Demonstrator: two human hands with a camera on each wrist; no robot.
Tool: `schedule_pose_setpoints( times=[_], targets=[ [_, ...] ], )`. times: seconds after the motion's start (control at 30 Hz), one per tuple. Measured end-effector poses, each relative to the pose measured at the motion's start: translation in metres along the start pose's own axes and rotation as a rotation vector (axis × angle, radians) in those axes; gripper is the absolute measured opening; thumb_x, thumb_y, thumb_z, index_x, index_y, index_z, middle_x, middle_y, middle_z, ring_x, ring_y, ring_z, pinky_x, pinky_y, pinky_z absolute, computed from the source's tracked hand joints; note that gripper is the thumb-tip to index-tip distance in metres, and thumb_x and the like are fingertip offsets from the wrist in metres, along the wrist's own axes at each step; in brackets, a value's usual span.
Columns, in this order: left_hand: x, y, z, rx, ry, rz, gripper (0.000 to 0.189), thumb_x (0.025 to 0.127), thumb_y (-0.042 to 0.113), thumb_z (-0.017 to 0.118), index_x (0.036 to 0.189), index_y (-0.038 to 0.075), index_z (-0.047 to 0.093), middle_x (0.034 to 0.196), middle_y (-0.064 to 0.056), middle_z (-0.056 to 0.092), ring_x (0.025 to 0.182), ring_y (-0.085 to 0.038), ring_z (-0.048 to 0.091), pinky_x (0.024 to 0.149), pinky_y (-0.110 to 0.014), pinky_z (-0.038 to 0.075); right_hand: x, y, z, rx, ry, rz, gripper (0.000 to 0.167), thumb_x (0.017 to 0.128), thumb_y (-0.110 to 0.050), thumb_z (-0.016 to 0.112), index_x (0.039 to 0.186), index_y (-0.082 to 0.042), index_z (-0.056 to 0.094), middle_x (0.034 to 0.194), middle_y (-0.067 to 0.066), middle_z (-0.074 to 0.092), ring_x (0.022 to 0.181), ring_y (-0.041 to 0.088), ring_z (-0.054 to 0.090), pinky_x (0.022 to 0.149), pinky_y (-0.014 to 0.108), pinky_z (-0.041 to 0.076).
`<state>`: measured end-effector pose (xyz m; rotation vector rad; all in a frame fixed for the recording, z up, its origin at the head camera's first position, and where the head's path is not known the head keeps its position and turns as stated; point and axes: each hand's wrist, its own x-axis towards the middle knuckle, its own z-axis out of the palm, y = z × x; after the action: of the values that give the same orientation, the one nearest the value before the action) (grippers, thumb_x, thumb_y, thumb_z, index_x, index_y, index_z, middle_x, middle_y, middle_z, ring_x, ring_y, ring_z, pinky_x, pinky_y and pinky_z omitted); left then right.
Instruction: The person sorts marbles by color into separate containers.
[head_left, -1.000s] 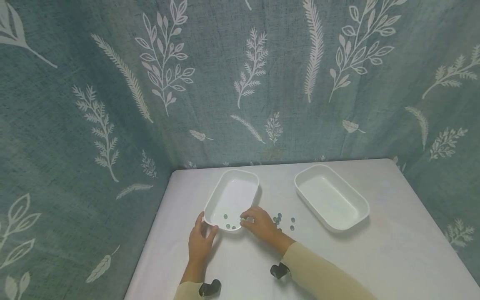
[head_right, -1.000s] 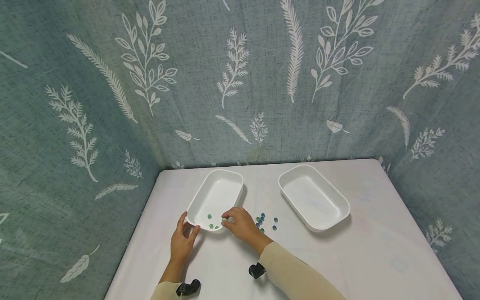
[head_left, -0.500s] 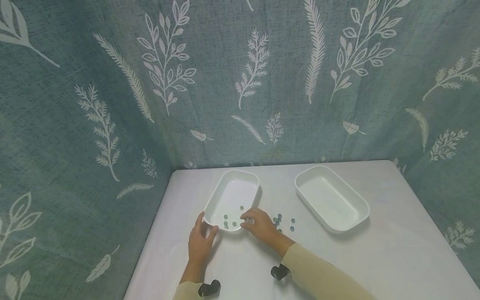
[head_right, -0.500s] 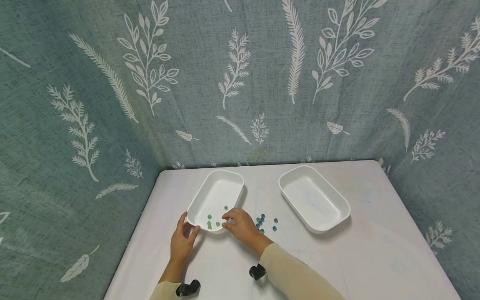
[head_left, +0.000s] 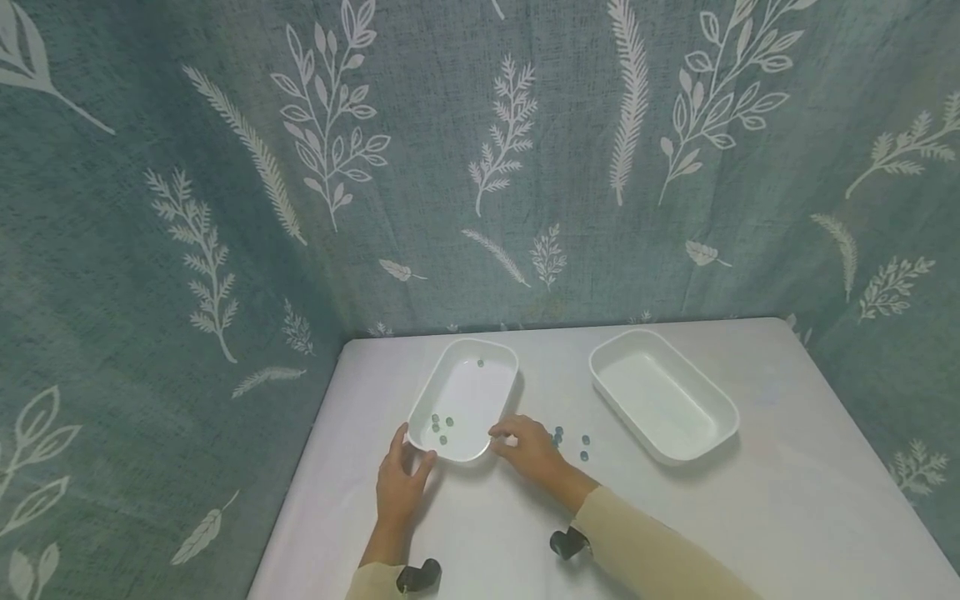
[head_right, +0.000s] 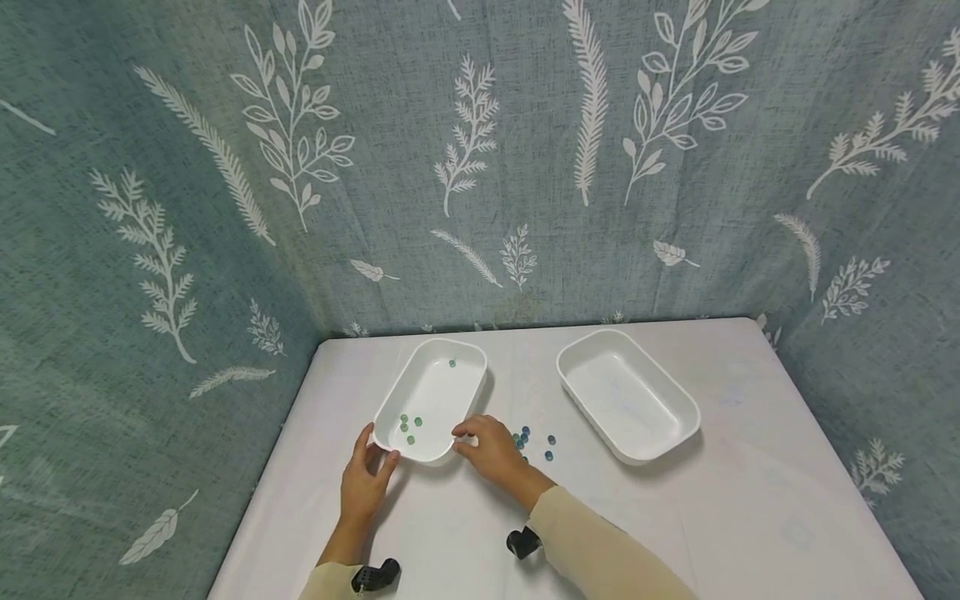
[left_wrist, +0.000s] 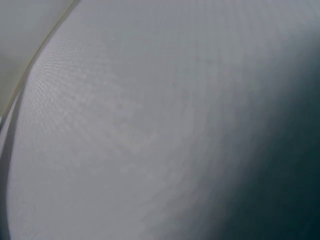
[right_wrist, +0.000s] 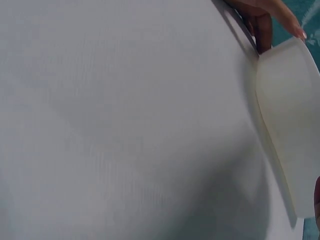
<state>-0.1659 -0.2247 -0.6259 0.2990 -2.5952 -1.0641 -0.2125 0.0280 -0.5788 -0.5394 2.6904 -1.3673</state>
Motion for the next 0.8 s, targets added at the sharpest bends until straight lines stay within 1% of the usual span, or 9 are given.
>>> schedule_pose_setpoints(
  times=[0.07, 0.17, 0.3, 0.37, 0.43, 0.5, 0.6, 0.7, 0.8],
  targets=[
    [0.0, 0.001, -0.001, -0.004, -0.002, 0.004, 0.077, 0.087, 0.052, 0.067, 0.15, 0.022, 0.035, 0.145, -0.01, 0.048, 0.13, -0.038, 0.044, 0.104, -0.066, 0.029, -0.001, 0.004, -0.005, -0.009, 0.001, 0.021, 0.021, 0.093, -0.026, 0.066, 0.113, -0.021, 0.069, 0.115, -0.007, 0.064, 0.114, 0.017, 0.058, 0.097, 0.038, 0.047],
    [0.0, 0.001, -0.002, -0.009, -0.013, -0.002, 0.077, 0.087, 0.052, 0.067, 0.151, 0.022, 0.035, 0.145, -0.01, 0.048, 0.13, -0.039, 0.044, 0.104, -0.066, 0.028, -0.002, 0.013, -0.014, -0.01, 0.02, 0.012, 0.022, 0.093, -0.025, 0.066, 0.114, -0.018, 0.068, 0.113, -0.007, 0.065, 0.112, 0.016, 0.058, 0.096, 0.038, 0.048],
    [0.0, 0.003, -0.001, -0.006, -0.025, -0.026, 0.077, 0.088, 0.049, 0.068, 0.151, 0.023, 0.033, 0.146, -0.01, 0.047, 0.131, -0.038, 0.043, 0.105, -0.065, 0.027, -0.005, 0.026, -0.027, 0.015, 0.085, -0.009, 0.02, 0.094, -0.022, 0.066, 0.112, -0.015, 0.069, 0.107, -0.007, 0.066, 0.105, 0.016, 0.06, 0.091, 0.038, 0.05],
    [0.001, 0.002, -0.001, 0.0, -0.023, -0.036, 0.077, 0.087, 0.047, 0.069, 0.151, 0.024, 0.033, 0.146, -0.01, 0.047, 0.132, -0.038, 0.042, 0.106, -0.065, 0.027, -0.007, 0.032, -0.034, 0.025, 0.119, 0.0, 0.019, 0.095, -0.02, 0.064, 0.112, -0.014, 0.069, 0.106, -0.005, 0.066, 0.103, 0.017, 0.061, 0.09, 0.039, 0.051],
    [0.001, 0.003, -0.001, 0.008, -0.022, -0.035, 0.077, 0.087, 0.046, 0.069, 0.151, 0.023, 0.033, 0.145, -0.01, 0.047, 0.132, -0.038, 0.042, 0.106, -0.065, 0.027, -0.009, 0.038, -0.041, 0.034, 0.148, 0.032, 0.018, 0.096, -0.019, 0.062, 0.112, -0.014, 0.069, 0.106, -0.003, 0.067, 0.104, 0.019, 0.061, 0.091, 0.041, 0.05],
    [0.001, 0.004, -0.002, 0.01, -0.017, -0.03, 0.077, 0.087, 0.047, 0.07, 0.151, 0.023, 0.034, 0.145, -0.011, 0.048, 0.131, -0.039, 0.043, 0.105, -0.066, 0.027, -0.011, 0.043, -0.047, 0.038, 0.162, 0.076, 0.02, 0.098, -0.021, 0.06, 0.114, -0.015, 0.068, 0.109, -0.002, 0.067, 0.108, 0.02, 0.06, 0.093, 0.042, 0.049],
    [0.001, 0.005, -0.003, 0.01, -0.016, -0.017, 0.077, 0.087, 0.048, 0.069, 0.151, 0.021, 0.034, 0.145, -0.012, 0.048, 0.131, -0.039, 0.043, 0.105, -0.066, 0.027, -0.015, 0.05, -0.055, 0.048, 0.177, 0.146, 0.023, 0.099, -0.026, 0.057, 0.117, -0.016, 0.068, 0.112, -0.001, 0.066, 0.108, 0.021, 0.059, 0.093, 0.043, 0.048],
    [0.0, 0.006, -0.004, -0.003, -0.015, -0.005, 0.077, 0.087, 0.048, 0.068, 0.151, 0.02, 0.034, 0.145, -0.012, 0.048, 0.131, -0.04, 0.043, 0.105, -0.066, 0.028, -0.019, 0.056, -0.061, 0.064, 0.185, 0.191, 0.026, 0.099, -0.029, 0.056, 0.118, -0.016, 0.067, 0.111, -0.001, 0.065, 0.1, 0.018, 0.058, 0.089, 0.041, 0.049],
    [0.0, 0.006, -0.004, -0.01, -0.016, 0.006, 0.077, 0.088, 0.049, 0.068, 0.15, 0.019, 0.035, 0.145, -0.012, 0.047, 0.131, -0.04, 0.042, 0.105, -0.066, 0.028, -0.024, 0.062, -0.063, 0.03, 0.179, 0.205, 0.026, 0.098, -0.031, 0.057, 0.116, -0.015, 0.069, 0.106, -0.002, 0.065, 0.094, 0.016, 0.059, 0.084, 0.038, 0.05]
  ],
)
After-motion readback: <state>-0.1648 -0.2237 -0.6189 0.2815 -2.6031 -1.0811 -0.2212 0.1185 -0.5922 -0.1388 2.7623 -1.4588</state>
